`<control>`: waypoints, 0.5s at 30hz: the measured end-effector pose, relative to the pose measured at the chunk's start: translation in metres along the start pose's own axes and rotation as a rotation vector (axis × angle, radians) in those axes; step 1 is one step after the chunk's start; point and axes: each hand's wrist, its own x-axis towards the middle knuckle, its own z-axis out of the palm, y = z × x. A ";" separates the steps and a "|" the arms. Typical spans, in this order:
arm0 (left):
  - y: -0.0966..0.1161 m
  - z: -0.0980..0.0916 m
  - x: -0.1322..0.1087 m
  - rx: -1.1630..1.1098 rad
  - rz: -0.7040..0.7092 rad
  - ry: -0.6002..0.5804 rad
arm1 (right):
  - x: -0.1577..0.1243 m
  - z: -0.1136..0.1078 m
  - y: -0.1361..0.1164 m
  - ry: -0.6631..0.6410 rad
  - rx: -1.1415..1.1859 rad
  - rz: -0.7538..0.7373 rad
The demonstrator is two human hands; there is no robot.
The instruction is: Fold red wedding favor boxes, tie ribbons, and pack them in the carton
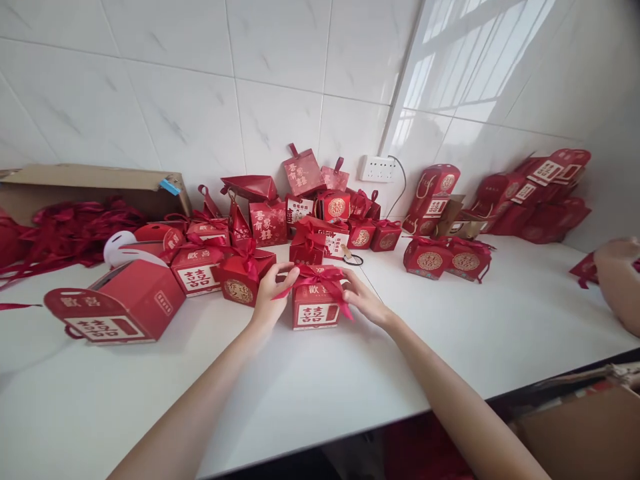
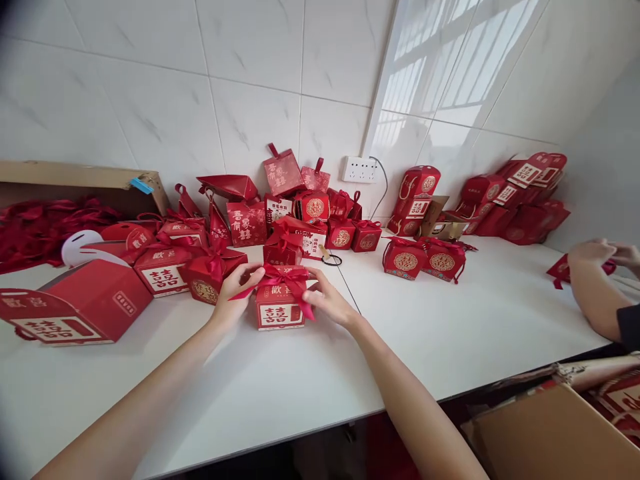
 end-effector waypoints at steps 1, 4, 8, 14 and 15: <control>0.000 0.000 -0.001 -0.021 -0.008 -0.023 | -0.002 0.000 -0.001 -0.040 -0.020 -0.021; 0.000 0.002 -0.004 -0.067 -0.008 -0.049 | -0.004 0.003 -0.002 -0.047 -0.105 -0.045; 0.006 0.005 -0.008 -0.075 0.102 -0.026 | -0.002 0.007 0.004 0.067 -0.212 -0.160; 0.007 0.008 -0.010 -0.047 0.256 0.089 | -0.003 0.003 0.003 0.057 -0.265 -0.257; 0.006 0.009 -0.010 -0.042 0.250 0.103 | -0.004 0.004 0.001 0.036 -0.192 -0.236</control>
